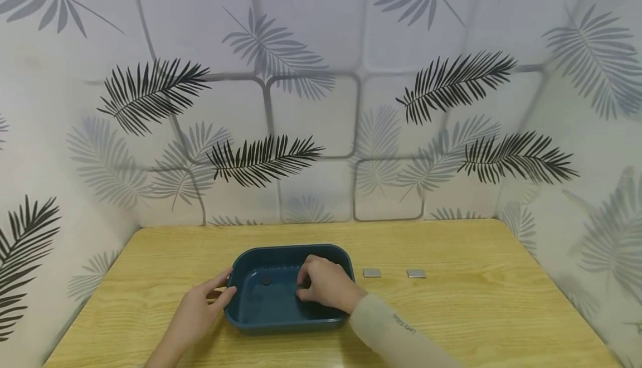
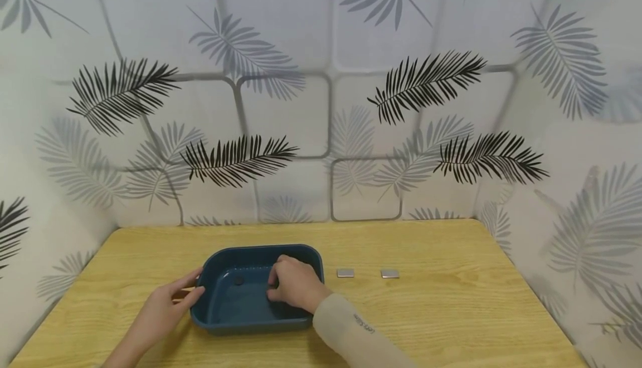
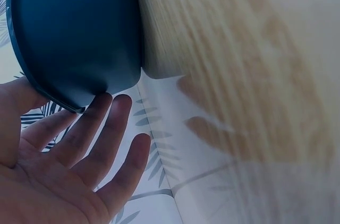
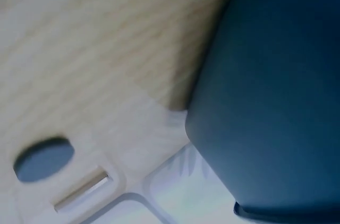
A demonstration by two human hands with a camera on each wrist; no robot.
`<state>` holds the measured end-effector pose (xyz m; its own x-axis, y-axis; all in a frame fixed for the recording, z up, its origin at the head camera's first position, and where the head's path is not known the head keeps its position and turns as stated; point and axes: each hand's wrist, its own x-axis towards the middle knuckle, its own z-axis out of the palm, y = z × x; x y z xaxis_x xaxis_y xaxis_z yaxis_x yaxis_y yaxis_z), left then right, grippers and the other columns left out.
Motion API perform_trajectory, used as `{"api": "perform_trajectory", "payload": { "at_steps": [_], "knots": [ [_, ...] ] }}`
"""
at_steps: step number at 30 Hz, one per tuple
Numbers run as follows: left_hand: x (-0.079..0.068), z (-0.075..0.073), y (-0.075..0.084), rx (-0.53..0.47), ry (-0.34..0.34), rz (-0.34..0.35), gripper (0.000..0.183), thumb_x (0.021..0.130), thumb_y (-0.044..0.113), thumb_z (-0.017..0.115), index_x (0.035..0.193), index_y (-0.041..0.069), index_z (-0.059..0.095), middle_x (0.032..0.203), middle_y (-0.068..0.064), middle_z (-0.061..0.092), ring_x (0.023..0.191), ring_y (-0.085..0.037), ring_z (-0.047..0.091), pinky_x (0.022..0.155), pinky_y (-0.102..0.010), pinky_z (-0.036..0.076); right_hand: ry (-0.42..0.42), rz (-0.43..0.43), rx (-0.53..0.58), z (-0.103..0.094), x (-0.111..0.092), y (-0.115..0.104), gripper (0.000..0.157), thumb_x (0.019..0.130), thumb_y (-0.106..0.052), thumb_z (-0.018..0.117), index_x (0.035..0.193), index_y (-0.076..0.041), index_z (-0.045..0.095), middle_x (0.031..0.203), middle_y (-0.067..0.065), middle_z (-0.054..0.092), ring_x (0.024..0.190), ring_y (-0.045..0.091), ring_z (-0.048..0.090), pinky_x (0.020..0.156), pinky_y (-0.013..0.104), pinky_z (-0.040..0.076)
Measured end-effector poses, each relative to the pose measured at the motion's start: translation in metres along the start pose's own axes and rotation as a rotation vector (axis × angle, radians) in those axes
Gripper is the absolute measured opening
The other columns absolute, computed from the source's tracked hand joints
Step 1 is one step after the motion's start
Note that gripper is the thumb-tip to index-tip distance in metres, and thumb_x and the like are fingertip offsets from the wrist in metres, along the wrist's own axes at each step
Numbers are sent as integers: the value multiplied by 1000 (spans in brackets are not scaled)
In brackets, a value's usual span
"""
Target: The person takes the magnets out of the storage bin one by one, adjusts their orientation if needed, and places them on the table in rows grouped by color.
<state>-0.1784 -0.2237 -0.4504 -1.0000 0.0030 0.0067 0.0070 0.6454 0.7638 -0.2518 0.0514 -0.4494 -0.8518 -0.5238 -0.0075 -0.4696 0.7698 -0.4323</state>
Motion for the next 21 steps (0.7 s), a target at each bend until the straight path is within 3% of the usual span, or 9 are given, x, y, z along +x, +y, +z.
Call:
{"api": "perform_trajectory", "payload": {
  "at_steps": [8,21],
  "knots": [
    [0,1,-2,-1,6,7,53,102,21,65,151,6,52,134,-23,68,111,-35,73,84,-33,65,66,-56,-41,-18,-4,-4,12,92,-33,78,96,-22,75,108,-7,68,96,12,68,87,35,60],
    [2,3,-5,7,6,8,52,103,22,65,151,6,52,133,-22,68,110,-34,73,84,-32,65,167,-133,-71,-46,-21,12,11,92,-29,78,95,-20,74,102,-5,67,81,9,59,72,27,54]
  ]
}}
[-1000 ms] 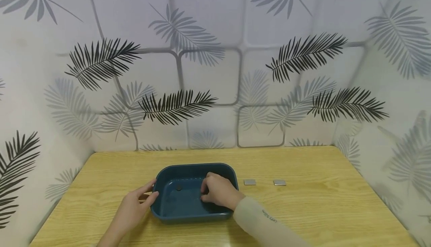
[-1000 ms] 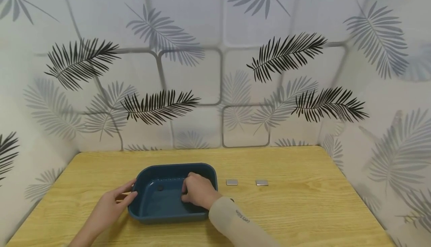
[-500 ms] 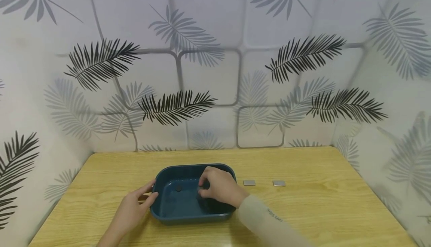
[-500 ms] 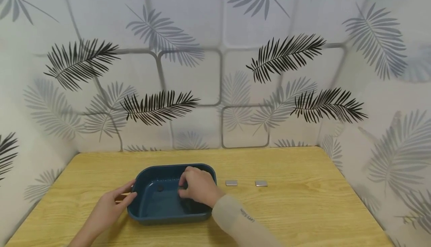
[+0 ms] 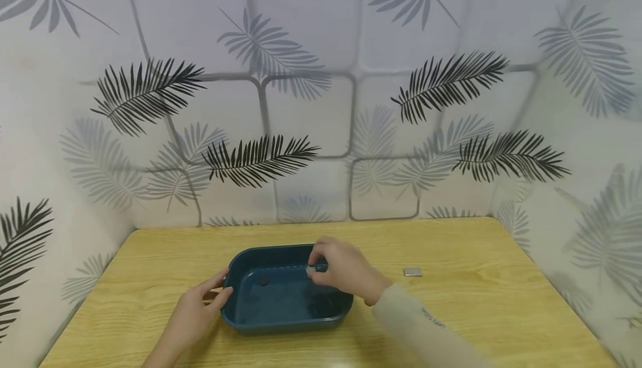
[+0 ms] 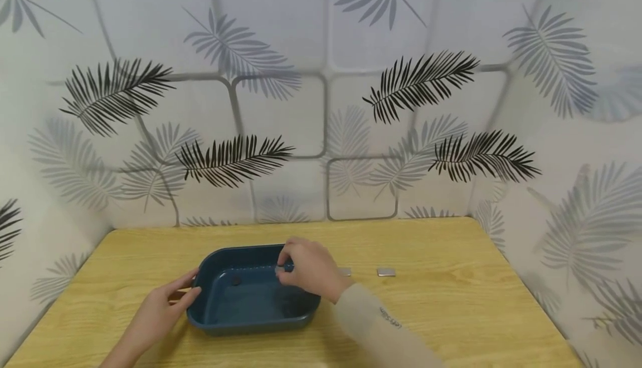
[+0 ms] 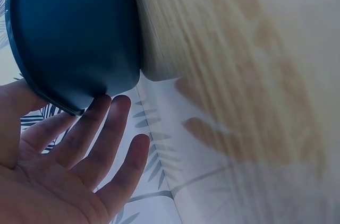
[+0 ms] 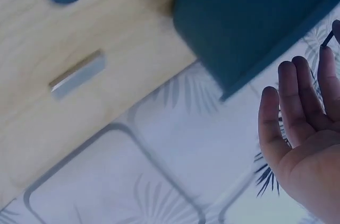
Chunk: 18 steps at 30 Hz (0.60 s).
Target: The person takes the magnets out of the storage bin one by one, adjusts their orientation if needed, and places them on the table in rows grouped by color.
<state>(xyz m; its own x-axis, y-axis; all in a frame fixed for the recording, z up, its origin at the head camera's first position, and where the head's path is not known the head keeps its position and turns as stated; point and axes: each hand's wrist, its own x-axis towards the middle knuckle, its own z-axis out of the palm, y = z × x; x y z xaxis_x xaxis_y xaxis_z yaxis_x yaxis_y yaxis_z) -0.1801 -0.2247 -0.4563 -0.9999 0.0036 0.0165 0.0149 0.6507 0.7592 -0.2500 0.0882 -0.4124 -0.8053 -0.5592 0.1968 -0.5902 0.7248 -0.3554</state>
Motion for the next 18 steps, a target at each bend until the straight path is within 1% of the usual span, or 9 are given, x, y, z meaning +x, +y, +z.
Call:
{"api": "perform_trajectory", "payload": {
  "at_steps": [6,13,18],
  "knots": [
    [1,1,2,2,-9,-7,54,103,23,65,151,5,52,134,-24,67,111,-35,73,84,-34,65,22,16,-4,-13,-13,13,11,91,-26,80,95,-17,74,102,-4,66,86,15,65,75,32,58],
    [2,1,3,19,-19,-17,55,103,24,65,152,5,51,136,-25,66,112,-36,72,84,-34,65,27,94,22,-18,-27,28,11,89,-24,81,93,-16,75,103,-4,68,97,21,70,83,39,61],
    [2,1,3,27,-26,-23,56,103,25,65,153,5,50,136,-26,66,113,-36,72,85,-35,65,48,105,8,-19,-36,38,10,88,-23,81,91,-16,74,101,-6,67,95,20,70,81,37,60]
  ]
}}
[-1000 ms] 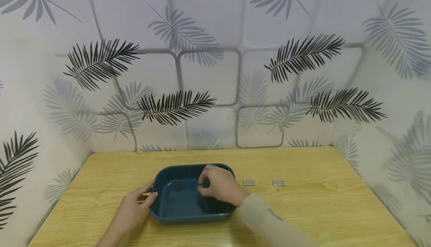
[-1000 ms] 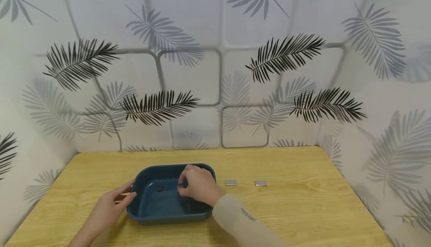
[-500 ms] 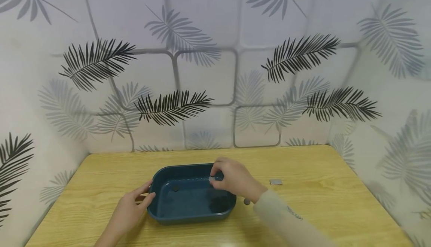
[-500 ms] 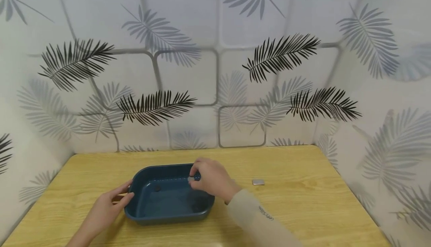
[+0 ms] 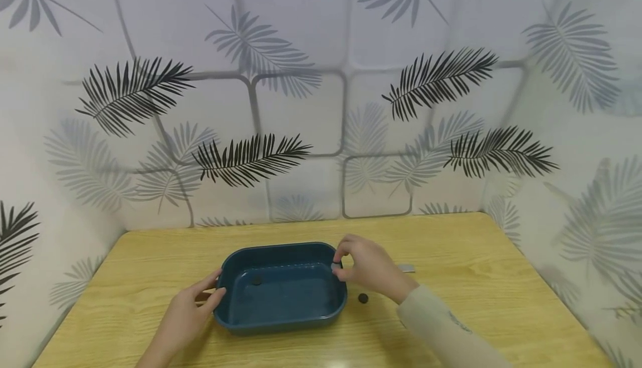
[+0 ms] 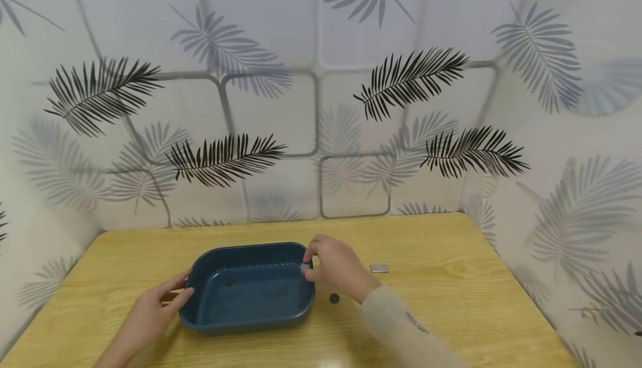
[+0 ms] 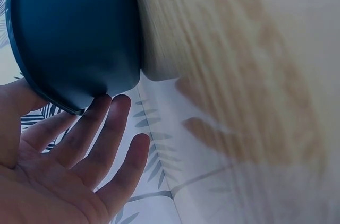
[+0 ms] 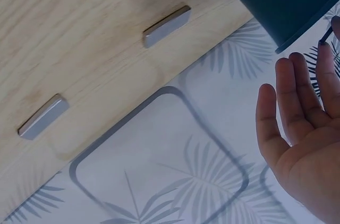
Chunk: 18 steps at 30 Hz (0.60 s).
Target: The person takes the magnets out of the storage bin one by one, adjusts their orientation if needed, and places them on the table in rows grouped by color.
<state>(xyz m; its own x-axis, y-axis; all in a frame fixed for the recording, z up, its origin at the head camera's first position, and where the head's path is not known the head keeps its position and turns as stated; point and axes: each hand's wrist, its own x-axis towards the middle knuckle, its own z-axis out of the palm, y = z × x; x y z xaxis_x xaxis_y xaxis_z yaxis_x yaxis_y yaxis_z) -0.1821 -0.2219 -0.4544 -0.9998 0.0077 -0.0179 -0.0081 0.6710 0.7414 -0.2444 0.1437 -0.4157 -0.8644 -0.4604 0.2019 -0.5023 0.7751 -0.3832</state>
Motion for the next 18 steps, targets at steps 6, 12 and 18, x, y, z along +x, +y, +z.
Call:
{"api": "perform_trajectory", "payload": {
  "at_steps": [6,12,18],
  "knots": [
    [1,1,0,1,0,7,56,103,26,65,152,5,50,137,-26,65,113,-36,72,84,-34,65,24,35,4,-2,-10,12,10,87,-23,82,90,-17,74,101,-8,67,96,19,70,80,35,60],
    [1,-1,2,10,-2,-5,56,103,26,64,153,5,49,137,-26,65,113,-36,72,86,-36,65,23,45,-3,-5,-20,26,10,86,-20,82,88,-17,73,101,-6,68,96,21,71,83,36,60],
    [0,0,2,9,-1,-6,55,103,25,64,153,5,50,136,-25,66,112,-36,72,86,-36,65,22,74,3,-7,-34,41,10,85,-19,83,85,-17,73,98,-6,68,94,21,70,79,34,59]
  ]
}}
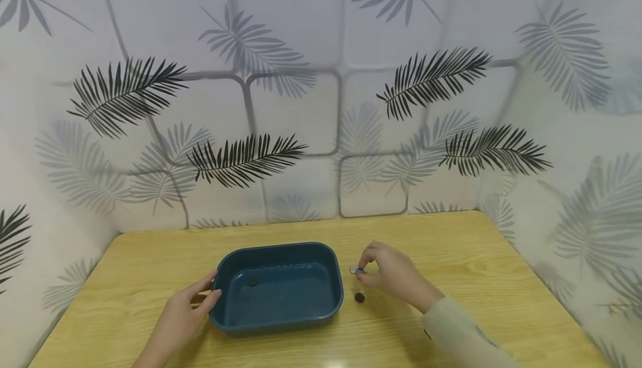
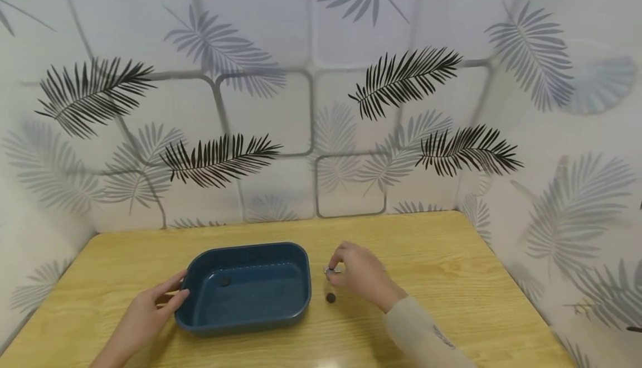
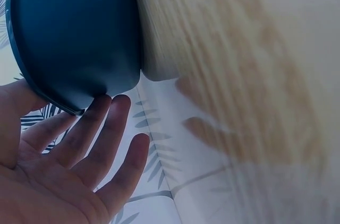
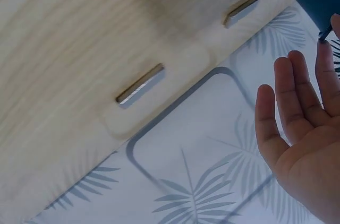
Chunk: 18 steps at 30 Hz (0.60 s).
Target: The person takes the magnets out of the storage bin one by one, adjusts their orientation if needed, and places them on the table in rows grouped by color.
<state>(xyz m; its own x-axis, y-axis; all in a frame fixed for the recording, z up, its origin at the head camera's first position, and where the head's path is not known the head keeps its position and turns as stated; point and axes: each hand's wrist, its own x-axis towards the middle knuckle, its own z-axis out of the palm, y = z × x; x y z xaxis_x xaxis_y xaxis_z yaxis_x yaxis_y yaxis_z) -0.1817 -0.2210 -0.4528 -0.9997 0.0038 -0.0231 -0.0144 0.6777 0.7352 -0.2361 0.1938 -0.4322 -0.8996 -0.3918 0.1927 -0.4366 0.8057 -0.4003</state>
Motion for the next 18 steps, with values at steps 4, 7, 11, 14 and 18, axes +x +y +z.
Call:
{"api": "perform_trajectory", "payload": {
  "at_steps": [4,7,11,14,18],
  "knots": [
    [-1,-1,0,7,1,1,55,104,25,64,153,5,50,137,-27,65,112,-36,72,85,-35,65,-19,55,12,0,-8,7,9,86,-19,83,86,-18,74,102,-5,69,98,22,70,84,39,60],
    [-1,-1,0,13,3,3,55,104,25,64,153,5,49,137,-27,64,112,-37,72,85,-35,65,-21,71,15,1,-14,12,9,86,-18,83,86,-18,74,103,-4,70,99,21,70,85,41,61],
    [-1,-1,-1,11,5,6,55,104,25,64,152,5,50,137,-27,65,111,-37,73,85,-35,65,-18,87,3,1,-21,19,11,85,-18,84,84,-18,73,103,-4,70,98,21,70,85,42,61],
    [-1,0,-2,2,4,10,54,104,25,64,152,5,50,137,-26,65,111,-37,73,85,-35,65,-16,103,-4,2,-27,25,12,84,-18,85,83,-18,73,104,-3,70,101,23,71,89,45,61],
    [-1,1,-2,-1,3,12,54,104,25,64,152,5,50,136,-26,65,111,-37,73,84,-35,65,-4,104,-32,3,-33,32,13,82,-17,86,82,-20,73,106,-1,72,108,29,70,97,57,57]
  ]
}}
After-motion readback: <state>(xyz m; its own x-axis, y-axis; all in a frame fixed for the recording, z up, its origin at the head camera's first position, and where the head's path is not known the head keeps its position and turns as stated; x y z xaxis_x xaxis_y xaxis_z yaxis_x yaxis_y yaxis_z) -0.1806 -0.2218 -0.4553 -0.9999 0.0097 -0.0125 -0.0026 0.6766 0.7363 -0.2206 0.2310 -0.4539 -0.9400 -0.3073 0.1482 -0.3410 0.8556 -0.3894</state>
